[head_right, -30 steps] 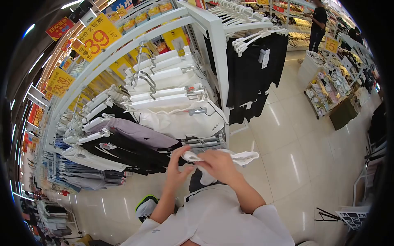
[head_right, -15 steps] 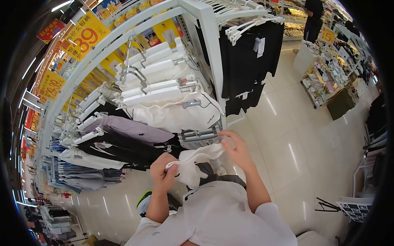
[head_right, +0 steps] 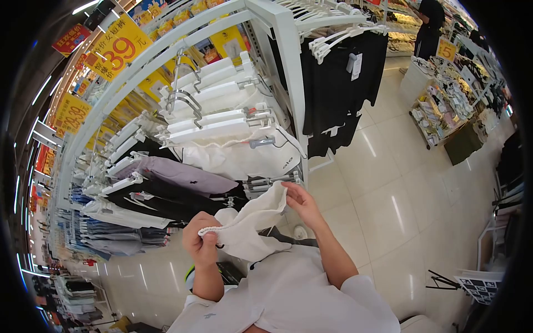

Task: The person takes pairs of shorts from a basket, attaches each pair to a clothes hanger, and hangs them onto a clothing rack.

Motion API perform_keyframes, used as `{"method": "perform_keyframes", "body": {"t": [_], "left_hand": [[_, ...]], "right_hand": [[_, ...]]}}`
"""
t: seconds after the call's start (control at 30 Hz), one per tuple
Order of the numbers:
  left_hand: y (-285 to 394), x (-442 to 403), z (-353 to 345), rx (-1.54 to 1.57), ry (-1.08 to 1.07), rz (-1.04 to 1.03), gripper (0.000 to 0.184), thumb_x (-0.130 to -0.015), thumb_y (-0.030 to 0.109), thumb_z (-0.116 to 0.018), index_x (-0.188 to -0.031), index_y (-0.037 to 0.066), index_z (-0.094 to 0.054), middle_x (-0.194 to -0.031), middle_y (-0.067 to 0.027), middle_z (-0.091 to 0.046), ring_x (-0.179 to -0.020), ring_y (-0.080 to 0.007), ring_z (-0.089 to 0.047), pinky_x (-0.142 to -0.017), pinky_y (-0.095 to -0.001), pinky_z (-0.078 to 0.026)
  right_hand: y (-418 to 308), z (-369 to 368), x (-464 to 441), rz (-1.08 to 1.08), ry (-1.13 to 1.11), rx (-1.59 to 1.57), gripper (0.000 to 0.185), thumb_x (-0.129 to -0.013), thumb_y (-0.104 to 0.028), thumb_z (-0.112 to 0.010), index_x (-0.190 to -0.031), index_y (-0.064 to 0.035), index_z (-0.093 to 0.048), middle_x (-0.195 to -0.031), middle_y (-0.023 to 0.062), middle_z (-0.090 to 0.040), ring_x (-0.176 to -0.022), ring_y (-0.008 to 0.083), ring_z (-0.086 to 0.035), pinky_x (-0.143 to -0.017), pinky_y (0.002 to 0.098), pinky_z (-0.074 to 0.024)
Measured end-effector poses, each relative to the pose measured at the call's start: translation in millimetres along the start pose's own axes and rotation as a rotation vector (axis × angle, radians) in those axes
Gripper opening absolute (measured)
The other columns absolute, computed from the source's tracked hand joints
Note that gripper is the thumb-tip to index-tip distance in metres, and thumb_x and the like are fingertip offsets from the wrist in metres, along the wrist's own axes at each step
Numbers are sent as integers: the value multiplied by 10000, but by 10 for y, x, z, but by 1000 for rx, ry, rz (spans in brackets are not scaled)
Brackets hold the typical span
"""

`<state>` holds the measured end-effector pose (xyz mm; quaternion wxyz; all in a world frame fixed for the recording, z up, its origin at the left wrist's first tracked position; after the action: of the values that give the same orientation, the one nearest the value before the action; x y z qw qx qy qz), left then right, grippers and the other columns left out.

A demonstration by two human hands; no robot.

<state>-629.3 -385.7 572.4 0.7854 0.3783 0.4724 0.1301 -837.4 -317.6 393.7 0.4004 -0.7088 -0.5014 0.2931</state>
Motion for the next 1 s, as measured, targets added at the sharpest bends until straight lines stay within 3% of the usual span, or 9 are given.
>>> {"method": "perform_keyframes", "body": {"t": [0.1,0.13,0.17,0.23,0.3,0.47,0.67,0.8,1.0], "left_hand": [[-94,15,33,27,144,0,154,-794,106,-599,-740,-35,-570,-646,-93,-562,-552,-161,-504,-496,-264,-380],[-141,9,93,-33,267,80,190,-812,134,-593,-721,-28,-553,-641,-77,-538,-561,-142,-481,-505,-258,-365],[-194,6,153,-94,391,159,229,-829,162,-587,-702,-21,-535,-635,-60,-514,-571,-123,-457,-515,-251,-350],[-295,-44,197,-276,606,366,285,-868,188,-588,-668,10,-490,-619,27,-443,-580,-53,-359,-504,-223,-288],[-452,-8,288,-185,628,566,325,-899,209,-566,-651,22,-471,-600,60,-424,-578,-30,-333,-503,-213,-273],[-931,240,393,-232,585,571,363,-920,261,-539,-638,43,-468,-593,71,-414,-574,-24,-323,-503,-212,-268],[-1053,202,251,-134,625,572,370,-927,278,-525,-635,59,-463,-608,78,-413,-581,-26,-317,-504,-214,-266],[-915,74,255,-102,613,556,337,-925,235,-525,-668,24,-473,-627,60,-444,-617,-35,-358,-543,-213,-320],[-885,29,274,-59,590,509,311,-917,208,-535,-667,29,-482,-623,62,-438,-614,-31,-359,-539,-210,-311]], "right_hand": [[72,160,-2,-36,-24,145,240,-879,-24,-531,-1116,-52,-505,-1047,15,-551,-938,86,-514,-797,224,-407],[68,230,-1,-73,-20,272,180,-871,-38,-551,-1047,-59,-520,-960,-10,-551,-830,56,-509,-710,201,-407],[37,296,14,-71,-22,271,180,-871,-38,-551,-1047,-59,-520,-960,-10,-551,-830,56,-509,-710,201,-407],[-79,381,57,-7,85,389,108,-863,-68,-571,-953,-71,-512,-851,-45,-505,-680,28,-412,-598,186,-349],[-252,319,88,80,161,383,105,-862,-72,-570,-950,-67,-512,-845,-36,-500,-670,39,-403,-597,193,-349],[-889,106,186,463,374,636,76,-872,-59,-536,-938,-41,-501,-855,34,-522,-668,90,-422,-611,228,-370],[-1085,62,172,604,323,719,80,-867,-45,-540,-935,-37,-500,-861,46,-538,-648,92,-416,-593,225,-361],[-1129,56,172,581,336,726,75,-866,-41,-540,-931,-38,-504,-854,39,-545,-627,85,-406,-573,220,-350],[-1136,66,168,571,374,690,90,-849,-36,-562,-924,-33,-511,-824,17,-534,-619,67,-404,-564,213,-352]]}}
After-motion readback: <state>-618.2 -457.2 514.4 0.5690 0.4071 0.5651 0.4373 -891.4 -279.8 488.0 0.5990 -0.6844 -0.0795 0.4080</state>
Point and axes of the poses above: each hand's wrist, its own x-axis away from the middle knuckle, its own z-axis out of the back of the hand, y = z × x, the point moved 1 cm from there along -x, towards the middle knuckle
